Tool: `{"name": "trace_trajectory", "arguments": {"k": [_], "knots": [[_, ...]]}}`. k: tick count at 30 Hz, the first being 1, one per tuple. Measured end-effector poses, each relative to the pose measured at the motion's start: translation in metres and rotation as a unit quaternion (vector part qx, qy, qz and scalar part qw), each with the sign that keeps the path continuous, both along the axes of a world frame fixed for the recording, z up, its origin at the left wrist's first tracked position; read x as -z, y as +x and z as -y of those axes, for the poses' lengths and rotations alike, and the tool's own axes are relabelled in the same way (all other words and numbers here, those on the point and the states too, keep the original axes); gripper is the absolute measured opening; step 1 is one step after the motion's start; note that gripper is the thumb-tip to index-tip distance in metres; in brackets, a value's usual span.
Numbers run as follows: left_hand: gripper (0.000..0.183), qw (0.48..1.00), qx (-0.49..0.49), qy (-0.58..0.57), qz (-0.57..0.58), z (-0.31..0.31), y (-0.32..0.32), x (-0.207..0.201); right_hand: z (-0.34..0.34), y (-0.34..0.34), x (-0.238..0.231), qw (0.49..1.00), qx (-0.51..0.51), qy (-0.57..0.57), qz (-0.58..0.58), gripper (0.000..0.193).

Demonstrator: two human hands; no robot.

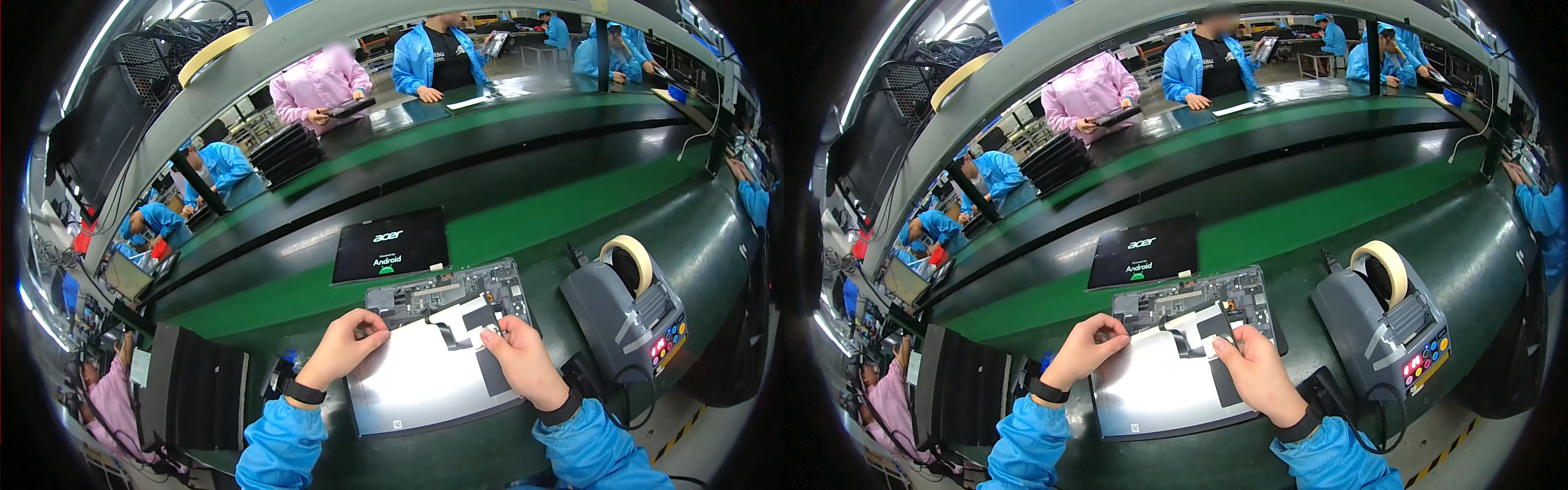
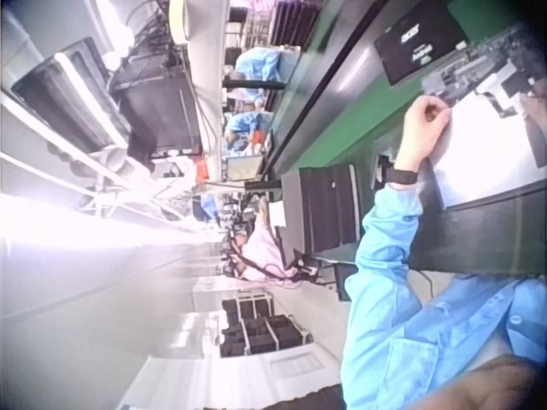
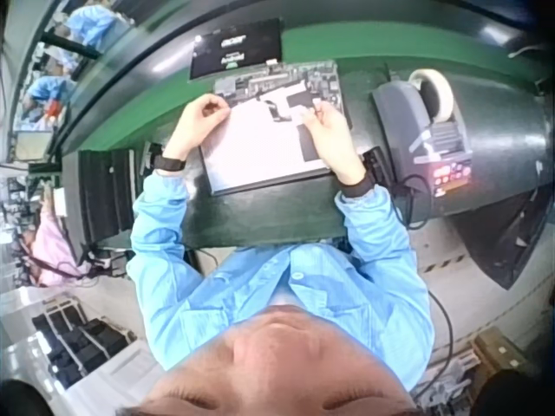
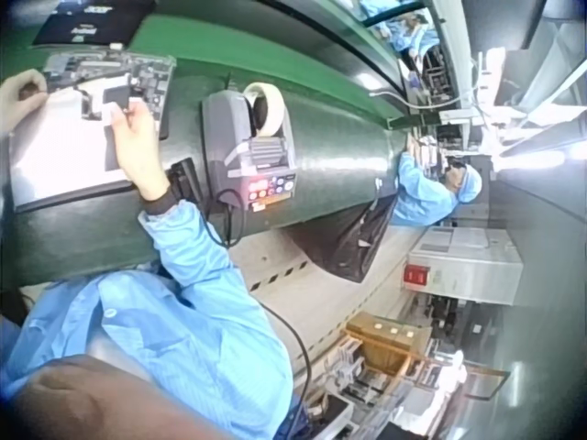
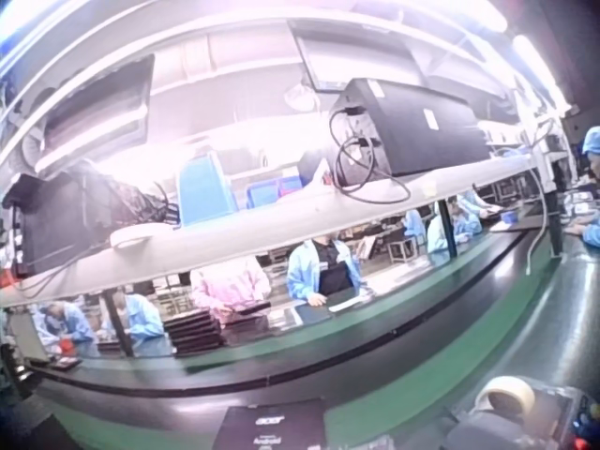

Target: Assembling and inspecting tablet components on an electronics production line.

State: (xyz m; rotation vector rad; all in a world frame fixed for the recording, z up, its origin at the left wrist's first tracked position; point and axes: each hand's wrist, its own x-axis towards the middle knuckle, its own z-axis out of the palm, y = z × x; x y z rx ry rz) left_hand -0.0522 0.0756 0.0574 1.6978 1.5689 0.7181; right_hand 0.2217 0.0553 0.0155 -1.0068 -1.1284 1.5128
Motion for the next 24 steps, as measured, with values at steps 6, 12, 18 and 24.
{"name": "trace_trajectory", "arguments": {"k": [6,12,18,24], "knots": [[0.013,0.999,0.027,0.015,0.011,-0.002,0.002,0.005,0.002,0.001,0.0,1.0,-0.002,0.005,0.012,0.019],[0.012,0.977,0.018,0.212,-0.024,0.003,-0.002,0.014,0.003,-0.006,0.006,0.999,-0.003,0.036,0.0,0.019],[0.011,0.982,-0.139,0.122,-0.046,0.025,-0.105,-0.039,0.003,0.0,-0.001,1.0,0.01,0.02,-0.018,0.014],[0.017,0.98,-0.16,-0.041,-0.112,0.049,-0.175,0.01,0.004,-0.005,0.0,1.0,0.006,0.021,-0.022,0.014]]}}
